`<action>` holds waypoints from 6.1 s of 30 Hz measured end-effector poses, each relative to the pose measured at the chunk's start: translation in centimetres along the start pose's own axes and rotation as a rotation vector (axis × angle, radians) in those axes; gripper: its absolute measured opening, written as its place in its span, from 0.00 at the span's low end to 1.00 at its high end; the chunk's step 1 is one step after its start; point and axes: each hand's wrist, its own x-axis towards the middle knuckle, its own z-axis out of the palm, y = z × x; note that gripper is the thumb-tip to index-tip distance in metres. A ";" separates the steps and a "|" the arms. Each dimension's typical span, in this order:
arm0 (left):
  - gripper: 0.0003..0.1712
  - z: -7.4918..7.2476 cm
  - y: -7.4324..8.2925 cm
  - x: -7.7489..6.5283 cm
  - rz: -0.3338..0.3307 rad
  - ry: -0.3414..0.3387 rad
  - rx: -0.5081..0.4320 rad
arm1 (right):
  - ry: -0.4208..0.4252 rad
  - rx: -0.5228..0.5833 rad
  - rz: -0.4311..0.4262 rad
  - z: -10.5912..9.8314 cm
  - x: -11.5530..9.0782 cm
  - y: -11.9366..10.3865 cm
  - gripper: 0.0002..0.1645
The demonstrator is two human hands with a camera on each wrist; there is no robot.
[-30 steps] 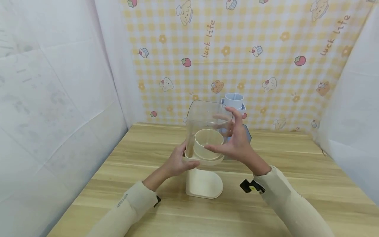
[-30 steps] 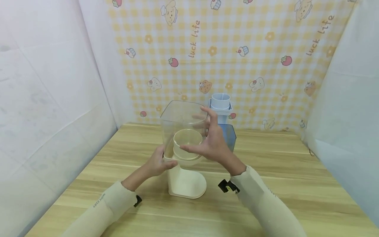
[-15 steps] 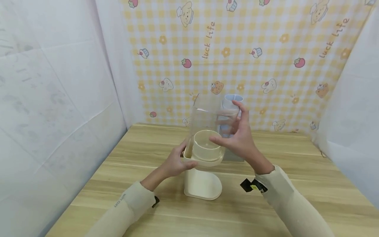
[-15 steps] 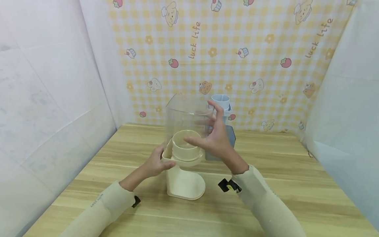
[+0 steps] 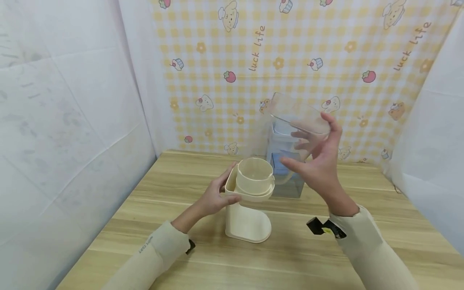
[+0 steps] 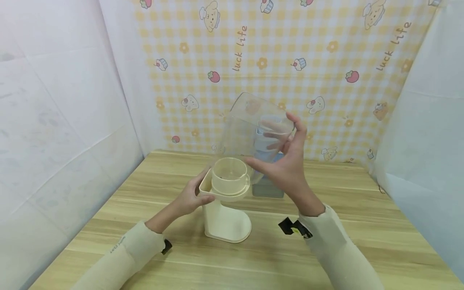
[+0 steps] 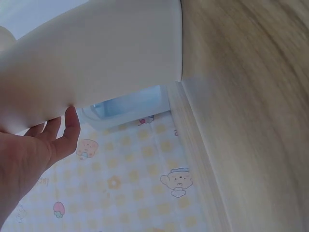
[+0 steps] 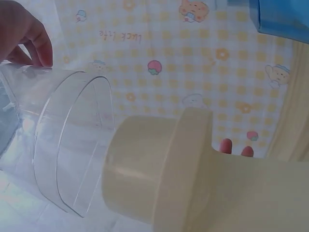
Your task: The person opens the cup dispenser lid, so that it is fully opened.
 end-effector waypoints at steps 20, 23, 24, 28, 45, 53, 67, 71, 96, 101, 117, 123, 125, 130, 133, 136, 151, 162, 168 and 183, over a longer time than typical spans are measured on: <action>0.57 -1.2 -0.6 0.0 0.013 0.008 -0.083 | -0.090 0.225 -0.081 -5.0 -2.6 -4.1 0.61; 0.57 -1.6 -0.7 0.0 0.007 0.046 -0.047 | -0.123 0.222 -0.091 -5.2 -3.1 -4.4 0.61; 0.56 -1.7 -0.8 0.0 0.008 0.061 -0.037 | -0.132 0.222 -0.094 -5.2 -3.3 -4.5 0.61; 0.50 -2.4 -1.0 0.0 0.026 0.124 -0.015 | -0.169 0.237 -0.093 -5.4 -4.2 -4.9 0.61; 0.27 -3.5 -1.6 -0.2 0.050 0.279 0.035 | -0.349 0.089 0.008 -5.1 -8.6 -3.2 0.65; 0.23 -4.1 -1.8 0.0 -0.030 0.390 -0.001 | -0.392 -0.009 0.039 -4.2 -10.6 -1.6 0.63; 0.17 -4.4 -1.4 0.7 -0.102 0.455 0.181 | -0.452 -0.303 0.249 -3.1 -12.6 0.1 0.61; 0.27 -4.1 -0.9 0.5 -0.086 0.389 0.278 | -0.467 -0.392 0.257 -2.8 -13.0 0.7 0.61; 0.54 -1.3 0.9 2.5 -0.322 0.351 0.368 | -0.556 -0.323 0.415 -0.8 -15.4 3.2 0.56; 0.53 -1.3 1.0 3.0 -0.356 0.354 0.415 | -0.554 -0.379 0.372 -0.8 -15.3 3.7 0.58; 0.51 -2.0 0.1 5.6 -0.463 0.373 0.331 | -0.483 -0.550 0.435 -0.2 -14.1 4.7 0.55; 0.50 -2.6 -0.6 6.7 -0.517 0.383 0.341 | -0.466 -0.580 0.446 0.0 -13.9 5.2 0.56; 0.50 -2.8 -0.8 7.1 -0.527 0.387 0.307 | -0.454 -0.592 0.439 0.1 -13.8 5.4 0.56; 0.50 -3.4 -1.4 8.0 -0.535 0.399 0.233 | -0.419 -0.616 0.454 0.3 -13.6 6.0 0.54; 0.49 -3.7 -1.7 8.5 -0.549 0.413 0.263 | -0.409 -0.625 0.463 0.4 -13.4 6.3 0.53; 0.48 -4.0 -2.1 9.0 -0.578 0.433 0.280 | -0.402 -0.627 0.456 0.6 -13.1 6.5 0.52; 0.48 -5.4 -4.1 11.4 -0.622 0.456 0.238 | -0.338 -0.655 0.459 1.0 -12.0 8.2 0.46; 0.46 -6.1 -5.5 13.0 -0.614 0.443 0.276 | -0.329 -0.663 0.492 1.7 -11.2 9.7 0.42; 0.45 -6.2 -6.1 13.7 -0.617 0.417 0.275 | -0.323 -0.727 0.468 1.9 -10.7 10.7 0.41; 0.43 -7.6 -7.1 15.5 -0.644 0.359 0.237 | -0.313 -0.867 0.525 3.1 -9.1 12.2 0.39</action>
